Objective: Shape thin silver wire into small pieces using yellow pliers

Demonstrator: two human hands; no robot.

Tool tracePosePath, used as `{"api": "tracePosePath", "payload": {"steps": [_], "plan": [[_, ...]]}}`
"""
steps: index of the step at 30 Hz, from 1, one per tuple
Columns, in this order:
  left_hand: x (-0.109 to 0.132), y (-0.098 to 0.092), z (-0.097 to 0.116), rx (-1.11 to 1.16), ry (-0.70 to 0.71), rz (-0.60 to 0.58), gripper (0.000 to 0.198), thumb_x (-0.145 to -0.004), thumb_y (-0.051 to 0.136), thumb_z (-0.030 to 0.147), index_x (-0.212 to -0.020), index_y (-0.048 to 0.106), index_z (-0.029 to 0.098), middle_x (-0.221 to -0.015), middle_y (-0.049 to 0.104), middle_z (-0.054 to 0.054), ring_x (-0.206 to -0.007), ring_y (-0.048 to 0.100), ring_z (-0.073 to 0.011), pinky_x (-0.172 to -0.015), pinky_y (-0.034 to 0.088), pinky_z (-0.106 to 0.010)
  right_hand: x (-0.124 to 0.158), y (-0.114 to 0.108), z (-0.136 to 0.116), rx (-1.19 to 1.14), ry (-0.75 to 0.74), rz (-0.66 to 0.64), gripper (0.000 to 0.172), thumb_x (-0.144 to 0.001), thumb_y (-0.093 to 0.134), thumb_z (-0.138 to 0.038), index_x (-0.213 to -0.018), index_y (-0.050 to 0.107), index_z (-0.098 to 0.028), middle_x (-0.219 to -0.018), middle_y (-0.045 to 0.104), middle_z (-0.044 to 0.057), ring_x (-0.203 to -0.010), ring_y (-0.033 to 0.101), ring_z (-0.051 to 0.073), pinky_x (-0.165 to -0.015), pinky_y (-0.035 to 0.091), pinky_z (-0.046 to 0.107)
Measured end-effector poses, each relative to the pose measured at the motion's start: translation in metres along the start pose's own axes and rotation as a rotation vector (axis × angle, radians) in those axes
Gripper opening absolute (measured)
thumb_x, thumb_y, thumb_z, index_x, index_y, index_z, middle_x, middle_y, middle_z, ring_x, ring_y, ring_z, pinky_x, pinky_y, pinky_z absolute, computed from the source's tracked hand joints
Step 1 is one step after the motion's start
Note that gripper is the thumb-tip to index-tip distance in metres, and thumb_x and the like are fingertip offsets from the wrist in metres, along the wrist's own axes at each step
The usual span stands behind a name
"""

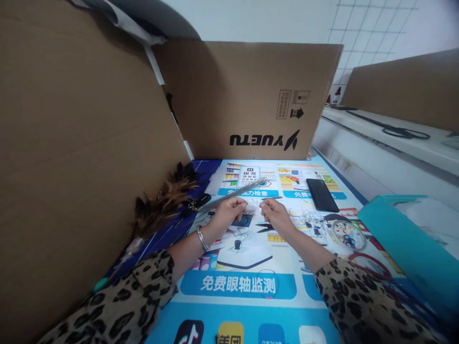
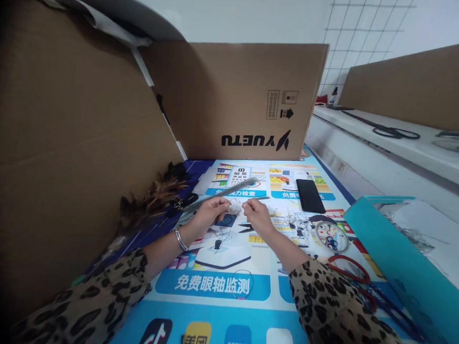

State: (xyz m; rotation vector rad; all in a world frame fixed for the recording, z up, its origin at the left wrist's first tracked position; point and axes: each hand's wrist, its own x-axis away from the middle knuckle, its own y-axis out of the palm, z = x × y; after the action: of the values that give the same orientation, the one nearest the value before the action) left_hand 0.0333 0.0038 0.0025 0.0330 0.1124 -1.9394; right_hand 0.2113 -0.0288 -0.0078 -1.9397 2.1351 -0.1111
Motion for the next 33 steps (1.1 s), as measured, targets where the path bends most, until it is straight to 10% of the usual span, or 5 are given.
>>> {"api": "tracePosePath", "payload": {"steps": [13, 33], "plan": [[-0.011, -0.027, 0.006, 0.249, -0.279, -0.128, 0.02, -0.069, 0.064, 0.024, -0.084, 0.057, 0.013, -0.066, 0.054, 0.0, -0.04, 0.04, -0.0016, -0.036, 0.029, -0.014, 0.001, 0.002, 0.001, -0.004, -0.025, -0.039, 0.018, -0.077, 0.046, -0.035, -0.077, 0.054, -0.019, -0.061, 0.052, -0.004, -0.049, 0.045, 0.008, -0.048, 0.038, 0.02], [-0.013, -0.033, -0.001, 0.472, -0.275, -0.152, 0.019, -0.07, 0.063, 0.012, -0.086, 0.054, 0.014, -0.065, 0.05, 0.002, -0.047, 0.045, -0.0028, -0.044, 0.038, -0.015, 0.002, 0.003, 0.003, 0.132, -0.141, -0.012, 0.014, -0.077, 0.046, -0.03, -0.075, 0.055, -0.02, -0.067, 0.056, -0.003, -0.06, 0.049, 0.009, -0.056, 0.037, 0.021]]}}
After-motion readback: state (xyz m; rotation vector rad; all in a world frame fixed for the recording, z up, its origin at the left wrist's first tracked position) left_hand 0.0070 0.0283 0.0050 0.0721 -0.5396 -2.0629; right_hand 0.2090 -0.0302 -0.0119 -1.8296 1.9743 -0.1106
